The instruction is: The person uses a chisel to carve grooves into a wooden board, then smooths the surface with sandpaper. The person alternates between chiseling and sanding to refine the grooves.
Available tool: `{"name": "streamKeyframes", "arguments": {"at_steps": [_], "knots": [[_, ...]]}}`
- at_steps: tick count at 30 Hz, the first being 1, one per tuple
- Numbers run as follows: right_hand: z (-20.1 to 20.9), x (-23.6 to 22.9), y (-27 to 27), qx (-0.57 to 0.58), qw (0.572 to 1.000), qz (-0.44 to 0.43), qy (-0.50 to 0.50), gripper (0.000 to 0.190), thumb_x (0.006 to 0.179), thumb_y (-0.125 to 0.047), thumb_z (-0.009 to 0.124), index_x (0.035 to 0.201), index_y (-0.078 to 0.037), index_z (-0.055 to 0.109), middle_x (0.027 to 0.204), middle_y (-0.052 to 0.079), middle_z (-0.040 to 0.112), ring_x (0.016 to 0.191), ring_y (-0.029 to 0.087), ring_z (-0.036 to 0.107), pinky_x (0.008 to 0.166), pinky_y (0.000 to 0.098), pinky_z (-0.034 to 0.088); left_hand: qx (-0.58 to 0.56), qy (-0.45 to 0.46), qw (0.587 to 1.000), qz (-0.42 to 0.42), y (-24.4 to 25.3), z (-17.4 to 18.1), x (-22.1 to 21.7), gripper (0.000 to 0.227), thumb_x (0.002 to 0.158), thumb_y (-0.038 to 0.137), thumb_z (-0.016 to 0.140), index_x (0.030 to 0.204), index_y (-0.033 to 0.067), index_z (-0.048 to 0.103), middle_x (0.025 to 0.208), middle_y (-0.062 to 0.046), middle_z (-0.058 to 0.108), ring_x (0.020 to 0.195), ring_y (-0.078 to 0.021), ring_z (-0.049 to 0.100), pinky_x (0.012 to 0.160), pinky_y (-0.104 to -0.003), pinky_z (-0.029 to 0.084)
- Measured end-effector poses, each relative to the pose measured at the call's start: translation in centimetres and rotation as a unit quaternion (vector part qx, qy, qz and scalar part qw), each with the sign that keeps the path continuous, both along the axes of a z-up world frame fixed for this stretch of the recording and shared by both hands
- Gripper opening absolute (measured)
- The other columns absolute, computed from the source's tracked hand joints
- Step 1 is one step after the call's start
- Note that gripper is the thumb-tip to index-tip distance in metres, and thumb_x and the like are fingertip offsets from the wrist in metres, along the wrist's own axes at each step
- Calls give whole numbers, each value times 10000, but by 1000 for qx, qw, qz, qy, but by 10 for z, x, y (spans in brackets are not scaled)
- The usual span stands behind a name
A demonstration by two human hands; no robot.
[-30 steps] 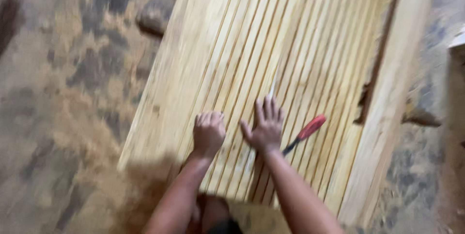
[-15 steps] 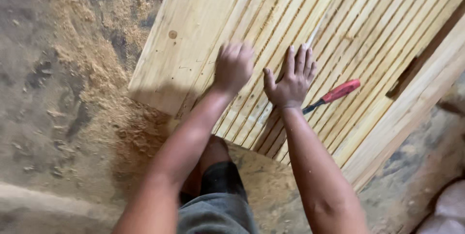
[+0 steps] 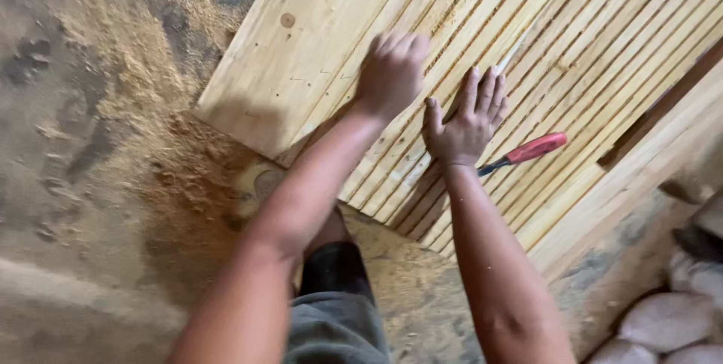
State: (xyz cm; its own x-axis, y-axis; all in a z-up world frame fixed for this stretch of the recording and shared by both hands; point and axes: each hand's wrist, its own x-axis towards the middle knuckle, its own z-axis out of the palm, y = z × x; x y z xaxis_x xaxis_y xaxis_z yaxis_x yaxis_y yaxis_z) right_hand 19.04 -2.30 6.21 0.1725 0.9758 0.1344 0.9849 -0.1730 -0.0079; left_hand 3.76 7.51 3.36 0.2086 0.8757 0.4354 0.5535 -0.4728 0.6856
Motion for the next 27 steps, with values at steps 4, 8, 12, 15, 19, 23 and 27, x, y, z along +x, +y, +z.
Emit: {"name": "streamKeyframes", "arguments": {"at_steps": [4,8,12,15,19,23,27], "knots": [[3,6,1,-8,1000,5,5,829,997,-584,597,1575,-11,440,1655,276,322,1561,443,232,1261,589,117,13,18,999,-24,-94,0,-76,206,835,171,693,987,36,658,865,-105,675,842,-265,634,782,-401,452],[3,-2,-5,-7,1000,-13,18,834,989,-584,607,1570,-8,444,1653,273,323,1563,445,225,1268,590,119,-48,41,997,-39,-113,-10,-89,90,843,29,653,918,78,652,853,-83,657,872,-264,635,823,-412,465],[5,-3,4,7,999,-6,35,856,968,-586,631,1562,1,443,1645,282,319,1559,445,221,1265,588,121,27,21,999,-15,-22,-12,-13,62,850,100,645,910,90,635,851,-110,650,868,-310,626,804,-462,463],[6,2,-2,6,1000,-12,26,838,974,-582,637,1566,-19,454,1649,271,332,1560,440,233,1265,591,117,29,-7,999,22,34,-9,37,112,846,25,579,930,83,625,924,-104,676,941,-303,640,878,-430,494],[5,-1,-1,7,1000,-2,25,831,975,-573,642,1561,-14,457,1651,274,337,1563,443,239,1267,588,121,-4,-41,999,-23,-1,-8,2,131,844,40,609,969,59,643,898,-115,678,917,-324,638,876,-463,470],[3,0,2,14,1000,-3,24,837,973,-572,639,1565,-10,454,1647,271,339,1563,442,241,1269,588,125,-46,14,998,-42,-94,-10,-73,99,896,85,651,990,64,673,922,-106,671,904,-280,632,809,-442,444],[1,5,-2,5,1000,-7,27,846,960,-583,632,1554,-7,459,1646,279,336,1558,450,242,1268,586,130,26,57,998,-32,-53,-4,-43,122,862,95,656,977,57,653,924,-129,633,930,-319,609,866,-436,462]]}}
